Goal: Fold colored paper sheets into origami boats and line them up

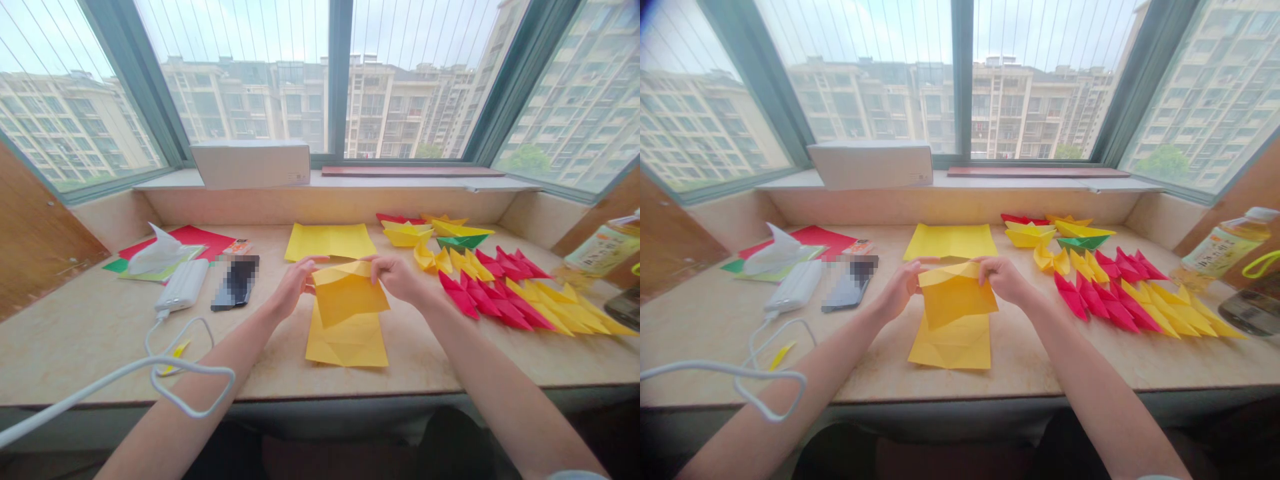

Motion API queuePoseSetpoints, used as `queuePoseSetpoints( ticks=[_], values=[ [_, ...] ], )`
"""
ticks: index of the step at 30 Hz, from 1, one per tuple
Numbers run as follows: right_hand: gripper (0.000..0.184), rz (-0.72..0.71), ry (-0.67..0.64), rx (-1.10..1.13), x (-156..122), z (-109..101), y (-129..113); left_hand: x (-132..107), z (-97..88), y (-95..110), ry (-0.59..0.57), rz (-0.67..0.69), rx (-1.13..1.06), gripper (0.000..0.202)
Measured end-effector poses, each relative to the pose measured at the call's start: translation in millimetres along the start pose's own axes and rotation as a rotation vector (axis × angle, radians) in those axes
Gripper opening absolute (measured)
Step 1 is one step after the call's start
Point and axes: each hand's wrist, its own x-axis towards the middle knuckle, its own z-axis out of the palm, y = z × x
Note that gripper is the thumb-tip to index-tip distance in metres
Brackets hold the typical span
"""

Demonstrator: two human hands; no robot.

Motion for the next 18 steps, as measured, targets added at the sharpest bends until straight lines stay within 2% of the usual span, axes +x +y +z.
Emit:
queuePoseSetpoints(
  ticks=[2,5,11,17,18],
  values=[
    [0.027,-0.018,0.005,-0.046,0,3,2,-1,2.4,1,0.007,-0.040,0.063,0.049],
    [0.024,-0.044,-0.018,-0.053,-1,8,0,-3,6.0,3,-0.076,-0.074,0.143,0.050],
    [0.014,-0.033,-0.061,0.244,-4,8,-14,-4,6.1,5,-0.158,-0.029,0.227,0.041],
    [0.004,0.156,0.169,0.360,0,9,-23,-2,5.3,3,-0.142,-0.060,0.232,0.039],
    [0.012,0.189,0.192,0.368,2,9,-24,-2,5.4,3,-0.129,-0.066,0.239,0.039]
  ],
)
